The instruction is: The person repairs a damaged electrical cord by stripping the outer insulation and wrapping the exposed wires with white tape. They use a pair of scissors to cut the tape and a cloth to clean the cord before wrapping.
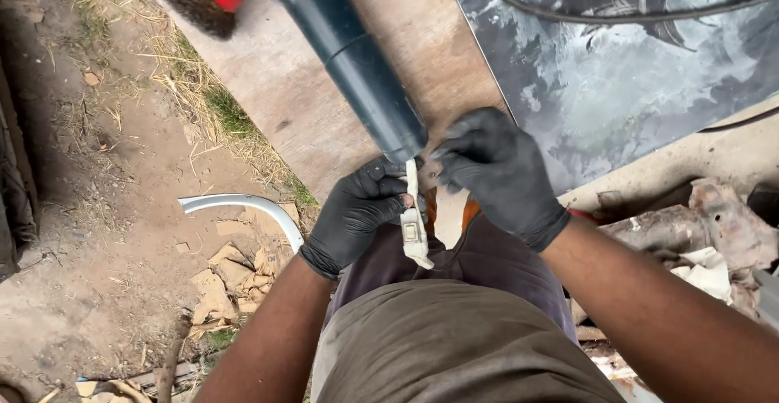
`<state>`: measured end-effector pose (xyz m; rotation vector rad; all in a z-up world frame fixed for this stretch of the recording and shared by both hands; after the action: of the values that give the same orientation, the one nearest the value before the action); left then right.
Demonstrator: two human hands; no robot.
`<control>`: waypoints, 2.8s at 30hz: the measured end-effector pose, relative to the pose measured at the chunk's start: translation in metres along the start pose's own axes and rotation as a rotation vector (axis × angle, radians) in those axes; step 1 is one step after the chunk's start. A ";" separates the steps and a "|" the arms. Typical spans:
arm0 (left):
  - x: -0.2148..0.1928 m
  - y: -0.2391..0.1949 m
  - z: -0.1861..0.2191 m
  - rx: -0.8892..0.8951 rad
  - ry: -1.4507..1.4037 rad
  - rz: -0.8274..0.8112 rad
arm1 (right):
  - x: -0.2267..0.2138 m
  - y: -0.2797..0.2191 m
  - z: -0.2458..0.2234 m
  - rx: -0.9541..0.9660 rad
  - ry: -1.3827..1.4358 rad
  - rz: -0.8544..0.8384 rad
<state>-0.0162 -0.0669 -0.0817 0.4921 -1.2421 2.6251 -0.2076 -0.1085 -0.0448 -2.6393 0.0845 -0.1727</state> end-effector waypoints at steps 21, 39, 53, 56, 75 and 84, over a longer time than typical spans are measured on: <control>0.001 -0.001 -0.011 0.091 0.058 0.160 | 0.030 0.016 -0.030 -0.060 -0.673 0.058; -0.015 0.001 -0.012 0.005 -0.114 0.082 | 0.020 -0.013 -0.007 0.011 -0.242 -0.190; -0.022 0.000 -0.007 -0.095 -0.133 0.078 | 0.021 -0.029 0.039 0.267 0.234 -0.173; -0.016 -0.003 -0.003 -0.109 -0.121 0.076 | 0.022 -0.027 0.038 0.253 0.217 -0.190; -0.014 -0.002 -0.002 -0.035 0.148 0.084 | 0.028 0.014 -0.009 -0.099 -0.434 -0.210; 0.003 -0.007 0.012 -0.012 0.084 0.078 | 0.036 0.006 -0.011 -0.196 -0.693 -0.066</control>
<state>-0.0140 -0.0717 -0.0686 0.3340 -1.2747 2.6706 -0.1736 -0.1222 -0.0345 -2.7376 -0.2281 0.7598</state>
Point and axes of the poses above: each hand's wrist, its own y-axis towards the middle knuckle, its own x-axis out of the palm, z = x × y, the point moved 9 cm from there along y, towards the middle knuckle, and after that the axes turned 1 degree about -y, right-handed, at the moved point
